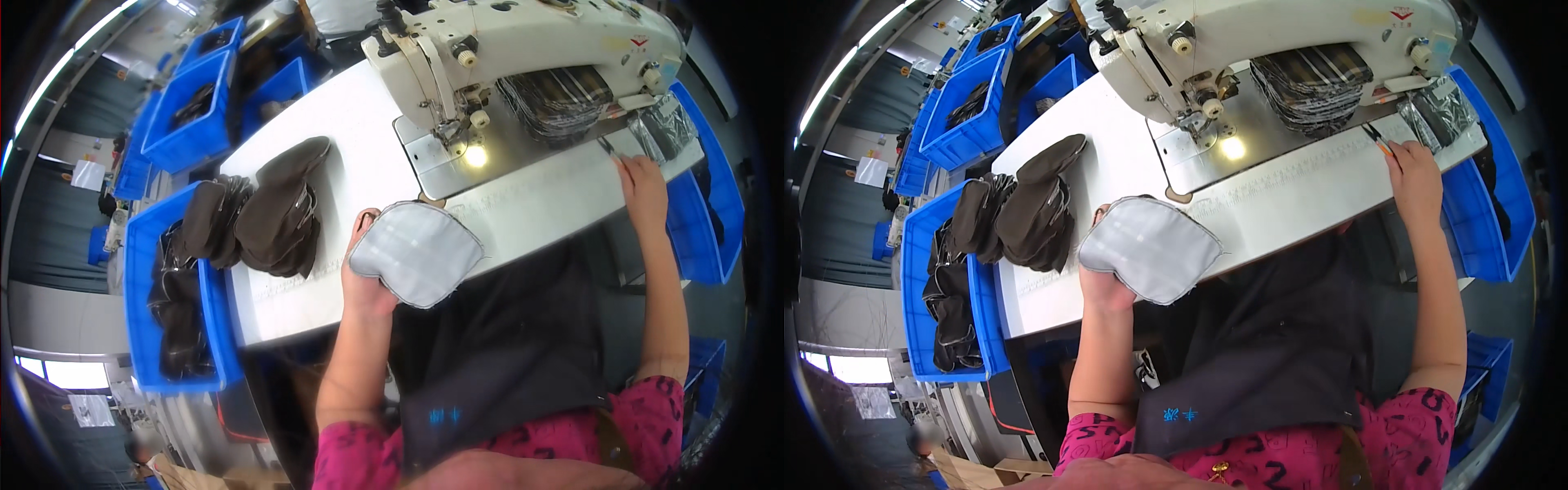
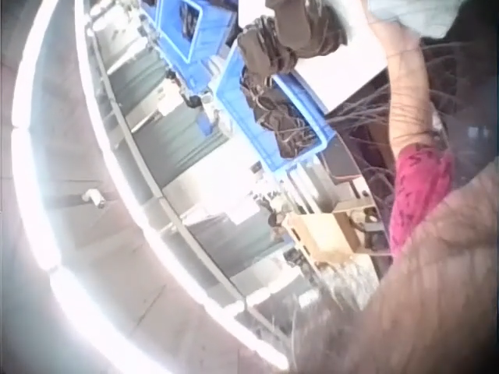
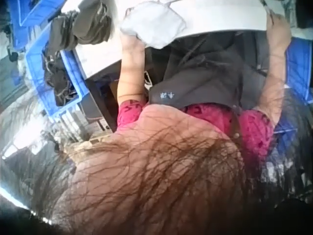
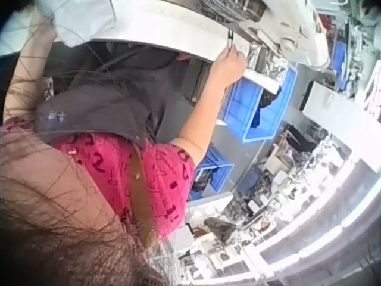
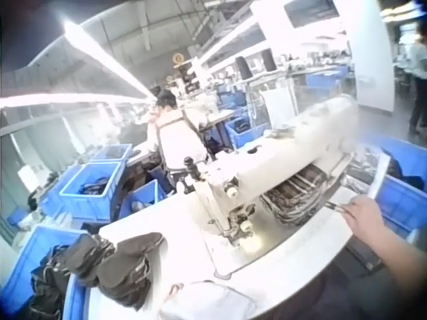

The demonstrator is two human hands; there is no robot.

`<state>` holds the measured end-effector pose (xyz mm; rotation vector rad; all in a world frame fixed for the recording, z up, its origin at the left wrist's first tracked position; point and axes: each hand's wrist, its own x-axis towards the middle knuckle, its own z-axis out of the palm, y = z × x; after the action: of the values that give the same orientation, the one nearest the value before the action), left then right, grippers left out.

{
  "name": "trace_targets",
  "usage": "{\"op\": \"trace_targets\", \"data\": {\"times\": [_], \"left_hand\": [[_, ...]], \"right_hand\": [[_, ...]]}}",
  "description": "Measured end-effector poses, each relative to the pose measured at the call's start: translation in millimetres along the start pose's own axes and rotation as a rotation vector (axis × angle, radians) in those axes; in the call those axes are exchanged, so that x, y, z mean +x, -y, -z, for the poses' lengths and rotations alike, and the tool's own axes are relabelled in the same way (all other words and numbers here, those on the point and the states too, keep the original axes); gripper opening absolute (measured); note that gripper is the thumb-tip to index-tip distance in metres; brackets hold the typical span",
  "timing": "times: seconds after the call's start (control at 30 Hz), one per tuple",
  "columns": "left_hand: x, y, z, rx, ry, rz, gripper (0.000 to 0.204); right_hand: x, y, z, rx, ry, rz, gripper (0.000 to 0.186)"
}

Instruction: Sewing together small leather components using an industrial sewing machine.

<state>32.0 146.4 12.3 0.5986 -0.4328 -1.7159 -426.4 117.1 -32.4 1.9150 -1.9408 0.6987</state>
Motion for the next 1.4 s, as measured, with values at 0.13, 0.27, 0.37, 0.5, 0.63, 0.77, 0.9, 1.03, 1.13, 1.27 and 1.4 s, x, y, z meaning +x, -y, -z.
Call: {"op": "trace_targets", "data": {"times": [0.13,0.27,0.37,0.5,0.63,0.77,0.9,1.03,1.13,1.27,1.4], "left_hand": [[-26.9,9.1,-13.3,-0.032,-0.101,0.01,0.021],[-44.7,10.4,-18.5,-0.021,-0.037,0.017,0.022],[-54.9,11.4,-24.9,-0.003,-0.046,0.031,0.022],[-62.4,18.3,-36.9,0.014,-0.102,0.046,0.02],[-68.9,30.1,-39.6,-0.014,-0.025,0.074,0.019],[-71.8,41.0,-47.5,-0.003,-0.04,0.124,0.017],[-72.7,43.7,-41.0,-0.008,-0.009,0.173,0.016],[-75.3,48.0,-39.4,0.059,-0.115,0.19,0.016],[-73.5,52.0,-28.3,0.036,-0.007,0.201,0.016],[-73.1,50.6,-20.9,0.05,0.088,0.145,0.017],[-71.8,49.0,-13.5,0.081,0.108,0.125,0.019]], "right_hand": [[-0.6,9.5,7.0,-0.077,0.075,0.043,0.015],[-15.4,33.7,11.0,0.091,0.055,0.056,0.011],[-31.7,59.5,20.9,0.345,-0.003,0.012,0.017],[-41.6,107.5,47.4,0.866,0.084,-0.182,0.022],[-36.3,164.7,82.4,1.212,0.375,-0.153,0.034],[-29.2,194.6,96.6,1.397,0.609,-0.065,0.029],[-30.2,199.4,83.4,1.324,0.696,-0.003,0.012],[-30.1,198.5,81.1,1.63,0.837,-0.098,0.009],[-31.5,198.5,78.0,1.743,0.891,-0.162,0.009],[-35.7,193.9,73.3,1.688,0.888,-0.119,0.015],[-35.0,196.8,75.6,1.634,0.854,-0.114,0.01]]}}
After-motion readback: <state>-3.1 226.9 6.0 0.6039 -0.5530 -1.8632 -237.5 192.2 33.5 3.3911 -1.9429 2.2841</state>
